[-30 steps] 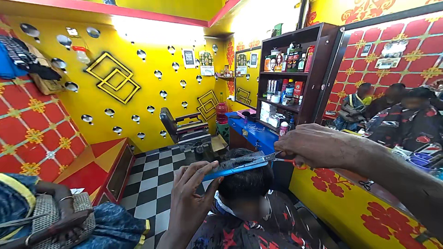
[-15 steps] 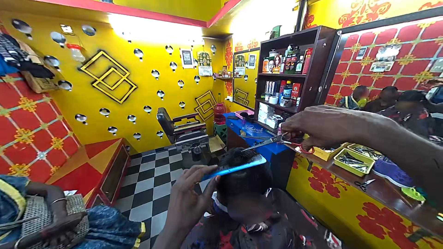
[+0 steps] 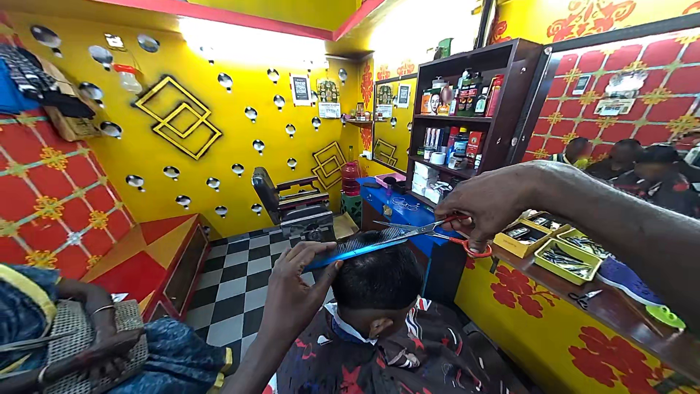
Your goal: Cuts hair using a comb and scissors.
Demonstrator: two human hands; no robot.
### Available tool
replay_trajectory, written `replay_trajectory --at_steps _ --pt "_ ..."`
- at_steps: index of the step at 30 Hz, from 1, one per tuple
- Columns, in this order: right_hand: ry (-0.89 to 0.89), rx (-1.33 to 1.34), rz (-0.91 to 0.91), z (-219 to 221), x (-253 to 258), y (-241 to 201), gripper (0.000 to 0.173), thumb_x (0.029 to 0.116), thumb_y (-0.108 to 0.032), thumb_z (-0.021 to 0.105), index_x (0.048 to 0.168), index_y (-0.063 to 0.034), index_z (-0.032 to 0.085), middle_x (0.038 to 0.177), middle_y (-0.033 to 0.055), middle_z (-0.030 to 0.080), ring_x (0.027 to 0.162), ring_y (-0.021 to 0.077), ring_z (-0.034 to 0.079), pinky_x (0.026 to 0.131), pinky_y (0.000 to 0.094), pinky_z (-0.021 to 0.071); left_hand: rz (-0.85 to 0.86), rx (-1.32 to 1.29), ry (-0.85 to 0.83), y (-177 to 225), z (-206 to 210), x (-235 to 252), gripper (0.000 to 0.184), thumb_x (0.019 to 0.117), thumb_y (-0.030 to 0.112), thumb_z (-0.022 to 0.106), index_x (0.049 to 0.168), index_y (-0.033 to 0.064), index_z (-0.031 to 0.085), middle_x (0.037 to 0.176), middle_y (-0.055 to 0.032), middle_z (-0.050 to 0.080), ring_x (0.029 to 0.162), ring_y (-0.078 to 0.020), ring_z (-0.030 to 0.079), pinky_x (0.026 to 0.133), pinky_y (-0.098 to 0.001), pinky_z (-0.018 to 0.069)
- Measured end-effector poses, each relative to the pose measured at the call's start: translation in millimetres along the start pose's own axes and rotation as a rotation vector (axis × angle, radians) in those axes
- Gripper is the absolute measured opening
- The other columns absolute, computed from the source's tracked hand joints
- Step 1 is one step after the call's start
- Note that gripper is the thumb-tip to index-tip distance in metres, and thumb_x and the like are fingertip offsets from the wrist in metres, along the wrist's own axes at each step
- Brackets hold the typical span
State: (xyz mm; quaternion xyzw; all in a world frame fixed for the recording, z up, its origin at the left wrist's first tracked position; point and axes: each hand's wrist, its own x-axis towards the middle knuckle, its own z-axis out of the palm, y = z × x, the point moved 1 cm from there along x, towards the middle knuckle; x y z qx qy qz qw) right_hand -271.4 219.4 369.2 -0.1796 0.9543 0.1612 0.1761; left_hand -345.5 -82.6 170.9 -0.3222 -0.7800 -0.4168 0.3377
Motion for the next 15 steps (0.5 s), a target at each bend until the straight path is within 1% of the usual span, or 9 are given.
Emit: replay_trajectory --at_steps 2,4,6,8,10,11,12,13,15 --pt "-0.015 -0.056 -0.009 -4.9 6.3 -3.6 0.040 0.0840 -0.037 0.085 0.109 -0.0119 0.068 0.088 0.0020 0.066 0.082 0.0157 0.063 0.076 0.0401 0.0508 0.010 -0.011 0.010 0.4 -1.4 -0.2 0.034 0.0910 0.048 0.068 0.117 0.0275 0.076 0.116 0.0137 0.069 0.110 -0.0099 0.063 0.093 -0.0439 0.0504" --pt "-0.022 -0.064 -0.037 -10.1 11.5 -7.7 0.037 0.0856 -0.035 0.084 0.109 -0.0106 0.069 0.088 0.0033 0.066 0.081 0.0169 0.063 0.076 0.0405 0.0508 0.017 -0.019 0.011 1.1 -2.7 -0.7 0.034 0.0907 0.047 0.069 0.118 0.0283 0.076 0.118 0.0142 0.069 0.110 -0.0099 0.062 0.092 -0.0442 0.0493" --pt "-0.016 -0.087 -0.049 -14.4 15.5 -12.8 0.029 0.0865 -0.029 0.084 0.108 -0.0134 0.071 0.090 0.0012 0.068 0.082 0.0156 0.065 0.076 0.0401 0.0518 0.025 -0.024 0.015 2.1 -3.8 -1.4 0.035 0.0905 0.047 0.069 0.119 0.0292 0.075 0.118 0.0144 0.068 0.109 -0.0096 0.062 0.091 -0.0433 0.0488" --pt "-0.013 -0.125 -0.040 -18.4 16.0 -19.4 0.022 0.0871 -0.018 0.082 0.107 -0.0158 0.072 0.093 -0.0005 0.069 0.085 0.0151 0.066 0.077 0.0398 0.0520 0.029 -0.022 0.015 4.4 -4.8 -2.0 0.035 0.0899 0.047 0.070 0.120 0.0298 0.075 0.117 0.0151 0.068 0.109 -0.0091 0.061 0.090 -0.0424 0.0488" --pt "0.009 -0.168 -0.033 -21.5 11.7 -21.5 0.021 0.0885 -0.008 0.077 0.108 -0.0152 0.072 0.093 0.0017 0.068 0.085 0.0173 0.065 0.076 0.0400 0.0516 0.035 -0.026 0.021 6.9 -5.8 -2.4 0.035 0.0896 0.047 0.070 0.120 0.0297 0.075 0.117 0.0152 0.068 0.108 -0.0093 0.061 0.090 -0.0427 0.0486" --pt "0.031 -0.184 -0.022 -22.4 9.1 -19.8 0.023 0.0878 -0.003 0.074 0.107 -0.0149 0.072 0.092 0.0028 0.068 0.084 0.0185 0.065 0.075 0.0407 0.0518 0.037 -0.027 0.022 7.8 -6.5 -2.7 0.035 0.0898 0.048 0.070 0.120 0.0300 0.075 0.116 0.0155 0.068 0.108 -0.0092 0.061 0.091 -0.0429 0.0484" --pt "0.053 -0.194 -0.019 -22.8 6.8 -16.6 0.025 0.0874 -0.001 0.072 0.108 -0.0153 0.072 0.091 0.0028 0.069 0.083 0.0188 0.066 0.073 0.0411 0.0524 0.039 -0.029 0.023 8.5 -7.1 -3.2 0.035 0.0899 0.048 0.070 0.120 0.0302 0.075 0.117 0.0157 0.068 0.108 -0.0091 0.061 0.091 -0.0432 0.0481" --pt "0.063 -0.195 -0.025 -23.0 4.3 -13.8 0.026 0.0883 0.000 0.071 0.109 -0.0159 0.072 0.092 0.0026 0.069 0.084 0.0187 0.066 0.074 0.0414 0.0525 0.040 -0.030 0.023 8.9 -7.5 -3.5 0.035 0.0901 0.048 0.070 0.120 0.0305 0.075 0.117 0.0159 0.068 0.108 -0.0091 0.061 0.091 -0.0431 0.0481" --pt "0.043 -0.173 -0.026 -21.9 1.5 -12.2 0.028 0.0879 -0.003 0.073 0.112 -0.0171 0.073 0.095 0.0018 0.070 0.087 0.0181 0.066 0.076 0.0414 0.0529 0.039 -0.031 0.022 9.4 -7.9 -3.7 0.035 0.0902 0.048 0.070 0.120 0.0308 0.075 0.117 0.0158 0.068 0.108 -0.0090 0.061 0.090 -0.0426 0.0485"
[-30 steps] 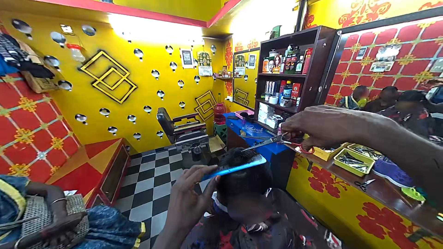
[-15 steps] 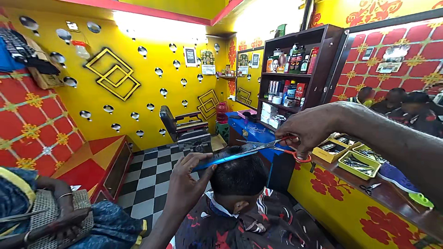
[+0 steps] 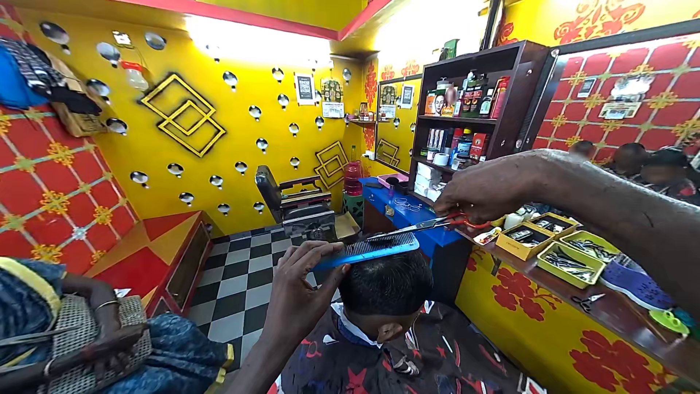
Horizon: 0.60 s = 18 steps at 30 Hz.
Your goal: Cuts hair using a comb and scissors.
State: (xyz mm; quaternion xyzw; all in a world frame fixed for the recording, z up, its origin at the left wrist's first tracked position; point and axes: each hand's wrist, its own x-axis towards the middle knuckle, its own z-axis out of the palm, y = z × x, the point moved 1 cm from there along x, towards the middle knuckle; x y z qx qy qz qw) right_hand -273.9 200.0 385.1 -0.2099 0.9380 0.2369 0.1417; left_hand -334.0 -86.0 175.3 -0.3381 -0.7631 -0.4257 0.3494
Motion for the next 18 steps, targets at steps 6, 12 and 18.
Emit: replay_trajectory --at_steps 6,12,18 --pt "0.041 0.022 -0.014 11.4 0.3 -7.2 0.026 0.0872 -0.007 0.077 0.111 -0.0163 0.071 0.091 0.0021 0.068 0.082 0.0186 0.066 0.074 0.0416 0.0532 -0.010 0.025 0.056 1.4 -0.7 -2.6 0.034 0.0937 0.046 0.067 0.120 0.0258 0.075 0.117 0.0109 0.070 0.108 -0.0111 0.064 0.089 -0.0461 0.0502" --pt "0.559 0.122 0.244 47.5 -14.8 18.1 0.027 0.0920 -0.009 0.072 0.116 -0.0216 0.070 0.100 0.0017 0.073 0.090 0.0240 0.070 0.076 0.0517 0.0563 -0.308 -0.142 0.006 4.3 -14.4 13.1 0.018 0.1022 0.031 0.063 0.108 0.0166 0.070 0.083 0.0038 0.073 0.058 -0.0109 0.064 0.050 -0.0291 0.0526" --pt "0.854 0.208 0.444 97.3 -25.6 21.3 0.026 0.0878 0.000 0.068 0.109 -0.0148 0.071 0.093 0.0079 0.073 0.082 0.0317 0.071 0.066 0.0576 0.0544 -0.217 -0.232 -0.272 20.3 -10.9 -8.6 0.020 0.0993 0.039 0.062 0.104 0.0238 0.074 0.074 0.0090 0.071 0.058 -0.0061 0.063 0.053 -0.0256 0.0532"
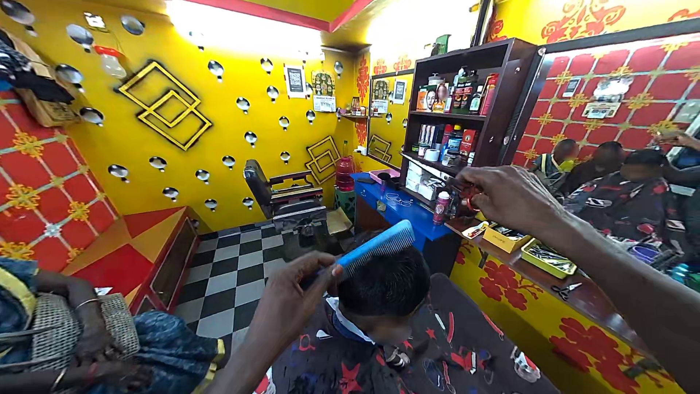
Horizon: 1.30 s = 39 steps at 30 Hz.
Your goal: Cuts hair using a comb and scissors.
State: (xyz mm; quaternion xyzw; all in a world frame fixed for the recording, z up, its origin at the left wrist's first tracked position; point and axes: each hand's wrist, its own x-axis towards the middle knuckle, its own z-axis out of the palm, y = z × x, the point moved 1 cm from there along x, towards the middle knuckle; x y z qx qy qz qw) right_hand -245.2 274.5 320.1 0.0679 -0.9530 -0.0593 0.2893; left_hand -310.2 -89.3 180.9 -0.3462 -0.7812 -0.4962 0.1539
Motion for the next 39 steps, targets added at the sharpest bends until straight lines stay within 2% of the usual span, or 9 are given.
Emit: replay_trajectory --at_steps 3,10,14,16,18,23,27,33,39 --pt "-0.054 0.002 -0.116 -2.5 -14.9 10.3 0.027 0.0862 -0.001 0.071 0.109 -0.0158 0.072 0.097 0.0027 0.074 0.085 0.0247 0.072 0.075 0.0536 0.0560 0.277 0.160 0.097 -0.3 12.9 -29.3 0.028 0.1028 0.045 0.057 0.104 0.0240 0.075 0.081 0.0125 0.073 0.069 -0.0005 0.064 0.079 -0.0366 0.0475" --pt "-0.057 -0.128 -0.288 -15.0 -34.5 11.5 0.031 0.0782 0.003 0.075 0.104 -0.0145 0.073 0.092 0.0011 0.075 0.079 0.0238 0.071 0.076 0.0507 0.0544 0.746 0.560 0.111 -7.8 30.0 -64.2 0.017 0.1062 0.036 0.054 0.113 0.0241 0.063 0.089 0.0040 0.068 0.074 -0.0124 0.058 0.087 -0.0365 0.0384" --pt "-0.015 -0.070 -0.237 -13.5 -37.9 14.2 0.024 0.0832 0.001 0.069 0.103 -0.0133 0.072 0.089 0.0024 0.073 0.077 0.0232 0.070 0.072 0.0495 0.0547 0.459 0.316 0.275 17.4 24.3 -34.6 0.024 0.1053 0.038 0.055 0.107 0.0194 0.070 0.084 0.0066 0.072 0.071 -0.0037 0.062 0.078 -0.0313 0.0447" --pt "-0.016 -0.070 -0.208 -10.4 -40.2 15.4 0.025 0.0840 0.003 0.067 0.102 -0.0132 0.071 0.089 0.0033 0.073 0.077 0.0244 0.070 0.072 0.0499 0.0547 0.174 0.157 0.136 18.4 20.1 -11.2 0.023 0.1015 0.036 0.059 0.108 0.0204 0.074 0.078 0.0107 0.072 0.059 -0.0013 0.061 0.055 -0.0240 0.0509" --pt "-0.036 -0.032 -0.189 -7.3 -46.0 15.2 0.027 0.0833 0.003 0.068 0.104 -0.0134 0.071 0.092 0.0034 0.073 0.081 0.0245 0.071 0.073 0.0511 0.0549 0.021 -0.067 -0.060 11.2 17.4 -1.3 0.016 0.1003 0.028 0.064 0.109 0.0192 0.075 0.077 0.0059 0.073 0.056 -0.0073 0.061 0.049 -0.0239 0.0499" --pt "-0.023 0.061 -0.045 1.4 -81.1 7.1 0.030 0.0869 0.004 0.068 0.111 -0.0127 0.072 0.101 0.0073 0.075 0.088 0.0298 0.072 0.075 0.0566 0.0554 0.465 0.192 -0.029 -13.1 14.1 -28.8 0.022 0.1027 0.039 0.058 0.105 0.0253 0.074 0.090 0.0153 0.073 0.077 0.0046 0.060 0.085 -0.0314 0.0408" --pt "0.036 0.159 0.039 18.2 -107.0 0.4 0.025 0.0881 -0.002 0.073 0.112 -0.0094 0.071 0.102 0.0090 0.073 0.086 0.0284 0.071 0.074 0.0545 0.0563 0.698 0.370 -0.051 -23.4 16.1 -46.9 0.020 0.1052 0.037 0.056 0.105 0.0246 0.072 0.093 0.0078 0.073 0.082 -0.0041 0.063 0.089 -0.0376 0.0392" --pt "0.158 0.395 0.280 45.3 -139.2 -28.4 0.026 0.0881 0.000 0.073 0.112 -0.0075 0.070 0.101 0.0080 0.074 0.087 0.0237 0.072 0.079 0.0489 0.0594 0.409 0.174 0.100 -8.4 11.0 -37.4 0.020 0.1023 0.030 0.061 0.109 0.0175 0.074 0.093 0.0091 0.074 0.081 0.0005 0.062 0.088 -0.0381 0.0417" --pt "0.218 0.705 0.641 50.2 -196.1 -119.1 0.030 0.0814 0.007 0.073 0.108 -0.0061 0.067 0.099 0.0048 0.075 0.082 0.0178 0.073 0.074 0.0377 0.0635 0.636 0.325 0.000 -54.0 8.6 -60.6 0.021 0.1025 0.029 0.059 0.107 0.0192 0.076 0.095 0.0006 0.075 0.080 -0.0150 0.067 0.083 -0.0480 0.0431"
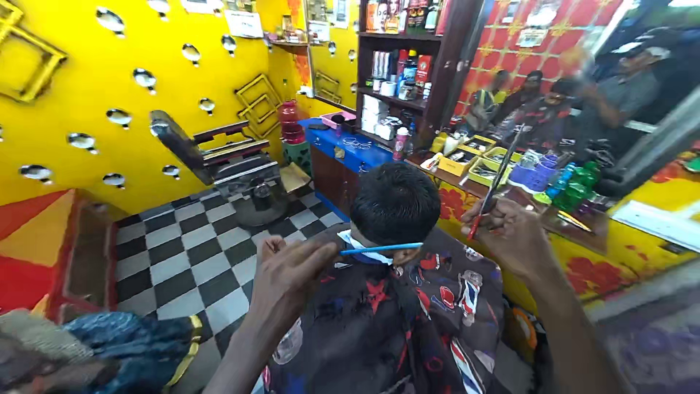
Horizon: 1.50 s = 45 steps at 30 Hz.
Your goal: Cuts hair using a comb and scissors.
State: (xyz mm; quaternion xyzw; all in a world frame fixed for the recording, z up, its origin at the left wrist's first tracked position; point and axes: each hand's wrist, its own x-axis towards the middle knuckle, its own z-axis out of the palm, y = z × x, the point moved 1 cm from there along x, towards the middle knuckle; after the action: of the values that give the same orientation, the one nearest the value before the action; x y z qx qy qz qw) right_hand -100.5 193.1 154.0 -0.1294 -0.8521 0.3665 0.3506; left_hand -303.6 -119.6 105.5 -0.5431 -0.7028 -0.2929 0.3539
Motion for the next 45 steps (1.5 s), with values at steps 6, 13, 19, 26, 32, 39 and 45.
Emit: replay_trajectory --at_steps 6,13,19,26,32,39,45 --pt "0.084 -0.053 0.154 26.4 -70.9 -43.0 0.029 0.0822 0.007 0.074 0.105 -0.0102 0.070 0.096 0.0008 0.075 0.079 0.0136 0.073 0.072 0.0327 0.0635 -0.162 -0.356 0.023 9.6 -0.9 -36.6 0.026 0.1020 0.037 0.058 0.108 0.0232 0.080 0.101 0.0053 0.076 0.088 -0.0075 0.067 0.087 -0.0435 0.0440" --pt "0.023 -0.493 -0.008 -6.9 -73.4 -68.6 0.030 0.0854 -0.001 0.076 0.114 -0.0089 0.070 0.105 0.0057 0.073 0.093 0.0197 0.071 0.083 0.0434 0.0599 -0.391 -0.564 -0.112 22.5 12.8 -18.4 0.033 0.0915 0.042 0.071 0.117 0.0209 0.077 0.114 0.0040 0.071 0.105 -0.0133 0.067 0.090 -0.0490 0.0533" --pt "-0.140 -1.004 -0.310 -37.2 -25.8 -75.2 0.027 0.0894 0.006 0.068 0.116 0.0002 0.067 0.104 0.0201 0.069 0.093 0.0412 0.069 0.082 0.0598 0.0534 -0.323 -0.501 0.035 24.4 26.9 -15.8 0.032 0.0895 0.026 0.079 0.120 0.0149 0.076 0.121 -0.0045 0.070 0.113 -0.0205 0.064 0.096 -0.0477 0.0497" --pt "-0.264 -1.218 -0.563 -43.5 17.3 -90.0 0.024 0.0917 0.011 0.063 0.112 -0.0027 0.067 0.101 0.0189 0.070 0.094 0.0404 0.069 0.093 0.0591 0.0496 -0.363 -0.520 0.199 27.7 39.4 -15.7 0.035 0.0889 0.020 0.080 0.123 0.0122 0.074 0.124 -0.0037 0.069 0.114 -0.0157 0.064 0.096 -0.0356 0.0529" --pt "-0.320 -1.319 -0.683 -32.3 37.1 -101.9 0.027 0.0870 0.011 0.068 0.110 -0.0032 0.066 0.098 0.0173 0.068 0.091 0.0380 0.068 0.091 0.0567 0.0486 -0.352 -0.446 0.319 25.4 41.1 -11.6 0.035 0.0889 0.021 0.080 0.122 0.0099 0.075 0.120 -0.0058 0.070 0.111 -0.0158 0.065 0.095 -0.0341 0.0526" --pt "-0.388 -1.462 -0.689 -12.2 40.0 -119.5 0.036 0.0805 0.004 0.079 0.113 -0.0041 0.067 0.105 0.0164 0.068 0.097 0.0374 0.066 0.095 0.0558 0.0466 -0.345 -0.417 0.362 16.5 44.0 -7.9 0.033 0.0896 0.024 0.080 0.120 0.0136 0.076 0.120 -0.0048 0.071 0.107 -0.0172 0.065 0.091 -0.0392 0.0505" --pt "-0.397 -1.503 -0.676 -13.0 26.8 -130.4 0.027 0.0860 0.015 0.067 0.107 -0.0032 0.068 0.089 0.0146 0.070 0.084 0.0338 0.069 0.093 0.0525 0.0491 -0.312 -0.413 0.374 14.5 44.0 -6.6 0.032 0.0892 0.024 0.080 0.119 0.0125 0.077 0.117 -0.0058 0.071 0.105 -0.0179 0.064 0.088 -0.0398 0.0477"
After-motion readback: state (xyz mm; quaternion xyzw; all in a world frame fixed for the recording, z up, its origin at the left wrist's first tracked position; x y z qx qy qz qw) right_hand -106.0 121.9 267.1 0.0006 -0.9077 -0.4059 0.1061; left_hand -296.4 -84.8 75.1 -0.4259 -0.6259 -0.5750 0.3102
